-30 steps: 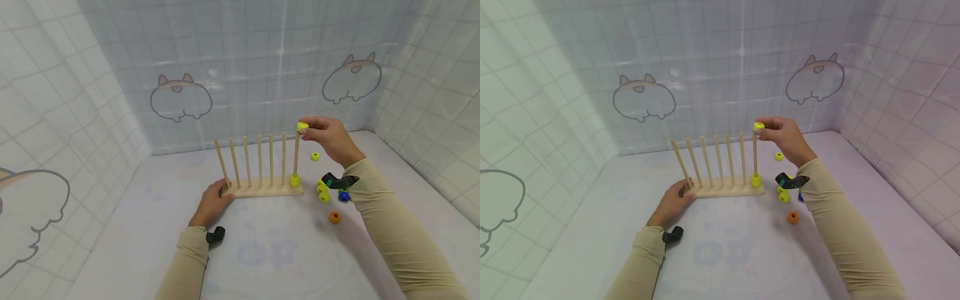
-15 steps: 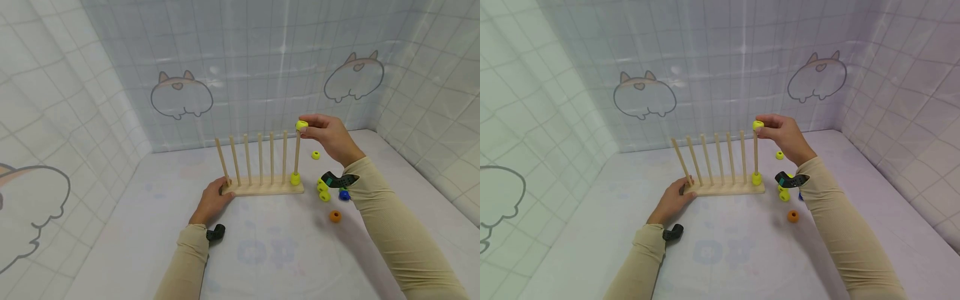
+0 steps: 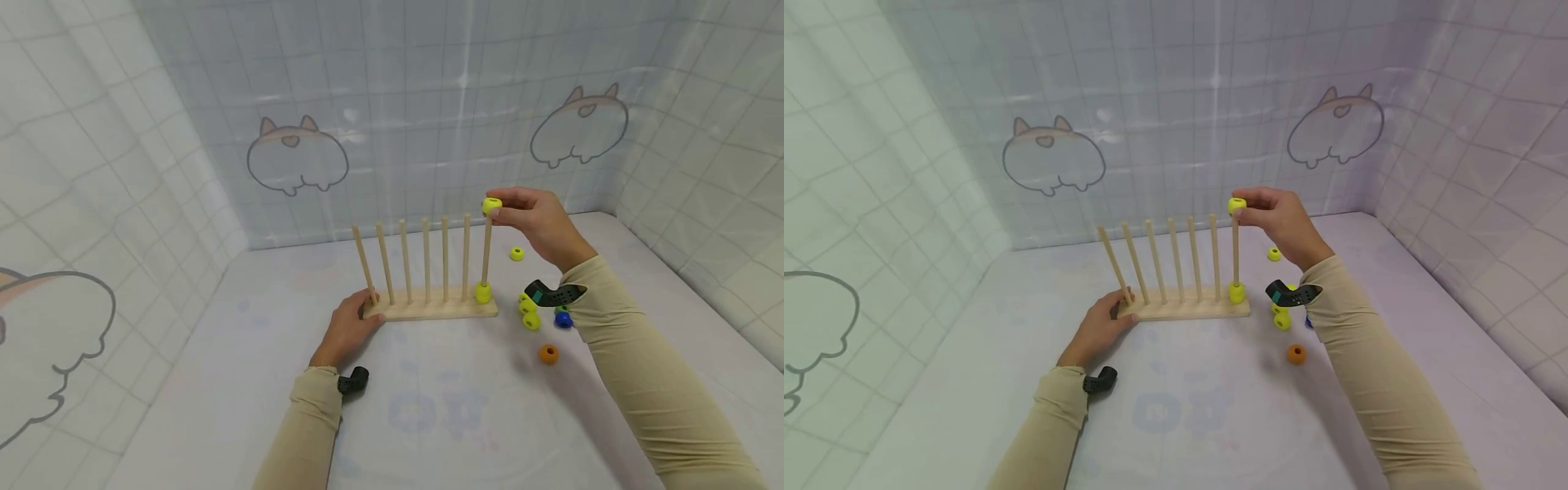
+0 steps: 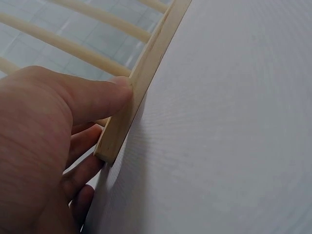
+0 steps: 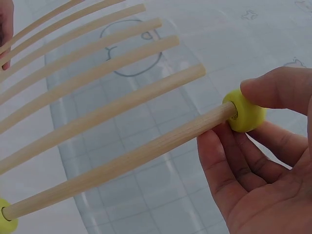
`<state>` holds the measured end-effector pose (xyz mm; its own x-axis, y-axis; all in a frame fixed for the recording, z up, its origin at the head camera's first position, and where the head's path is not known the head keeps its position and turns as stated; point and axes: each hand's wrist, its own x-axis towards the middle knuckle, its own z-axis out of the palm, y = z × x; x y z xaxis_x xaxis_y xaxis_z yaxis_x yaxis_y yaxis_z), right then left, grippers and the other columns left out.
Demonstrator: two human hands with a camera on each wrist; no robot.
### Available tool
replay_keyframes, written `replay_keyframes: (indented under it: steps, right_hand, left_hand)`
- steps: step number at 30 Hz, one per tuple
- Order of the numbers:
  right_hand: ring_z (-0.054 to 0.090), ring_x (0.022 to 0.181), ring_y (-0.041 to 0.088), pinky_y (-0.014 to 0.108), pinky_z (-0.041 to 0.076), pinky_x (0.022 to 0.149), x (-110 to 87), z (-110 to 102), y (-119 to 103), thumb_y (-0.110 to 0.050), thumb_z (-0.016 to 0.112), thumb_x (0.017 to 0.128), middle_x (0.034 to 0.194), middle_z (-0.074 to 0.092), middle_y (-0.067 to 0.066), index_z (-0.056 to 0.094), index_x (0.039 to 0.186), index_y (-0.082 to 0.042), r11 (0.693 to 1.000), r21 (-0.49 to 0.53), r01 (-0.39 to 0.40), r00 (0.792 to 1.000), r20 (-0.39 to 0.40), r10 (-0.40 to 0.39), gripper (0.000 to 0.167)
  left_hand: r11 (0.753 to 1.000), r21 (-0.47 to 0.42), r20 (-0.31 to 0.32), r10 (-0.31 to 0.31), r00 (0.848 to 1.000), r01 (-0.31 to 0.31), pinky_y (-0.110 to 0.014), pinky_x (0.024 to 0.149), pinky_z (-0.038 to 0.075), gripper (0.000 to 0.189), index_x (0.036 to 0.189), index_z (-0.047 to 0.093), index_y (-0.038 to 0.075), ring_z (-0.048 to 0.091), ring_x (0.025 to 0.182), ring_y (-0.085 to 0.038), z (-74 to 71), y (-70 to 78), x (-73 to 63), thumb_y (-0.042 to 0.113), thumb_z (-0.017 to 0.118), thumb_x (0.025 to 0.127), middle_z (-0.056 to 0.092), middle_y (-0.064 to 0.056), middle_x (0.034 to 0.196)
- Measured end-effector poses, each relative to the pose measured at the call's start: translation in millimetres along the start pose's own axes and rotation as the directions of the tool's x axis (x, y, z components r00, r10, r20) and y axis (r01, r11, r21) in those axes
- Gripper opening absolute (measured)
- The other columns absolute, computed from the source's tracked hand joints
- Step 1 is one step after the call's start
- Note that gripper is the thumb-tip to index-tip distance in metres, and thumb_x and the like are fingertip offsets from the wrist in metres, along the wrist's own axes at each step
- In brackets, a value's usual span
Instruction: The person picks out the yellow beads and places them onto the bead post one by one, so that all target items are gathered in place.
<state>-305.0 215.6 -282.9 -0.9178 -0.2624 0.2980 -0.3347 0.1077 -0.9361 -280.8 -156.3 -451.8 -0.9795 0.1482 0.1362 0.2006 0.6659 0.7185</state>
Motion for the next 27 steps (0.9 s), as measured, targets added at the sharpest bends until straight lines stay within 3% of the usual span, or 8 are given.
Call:
replay_keyframes:
  steps: [12,27]
  right_hand:
    - [0.061,0.111,0.025,0.036,0.048,0.103,-0.7,2.3,2.3,-0.018,0.069,0.097,0.123,0.062,0.011,0.058,0.138,-0.005,0.999,-0.031,-0.006,1.0,-0.016,0.006,0.044]
    - [0.06,0.111,0.025,0.029,0.049,0.098,-2.2,0.2,3.6,-0.016,0.071,0.095,0.122,0.063,0.01,0.061,0.135,-0.005,1.0,-0.022,0.002,1.0,-0.011,-0.002,0.042]
  left_hand:
    - [1.0,-0.014,0.007,-0.017,1.0,0.018,-0.051,0.113,0.035,0.055,0.144,0.054,0.013,0.04,0.14,-0.034,0.2,1.5,-3.2,0.026,0.071,0.094,0.047,-0.014,0.15]
    - [1.0,-0.005,-0.003,-0.014,1.0,0.014,-0.051,0.113,0.035,0.054,0.143,0.055,0.012,0.04,0.14,-0.033,1.2,4.4,-4.4,0.026,0.073,0.093,0.047,-0.014,0.15]
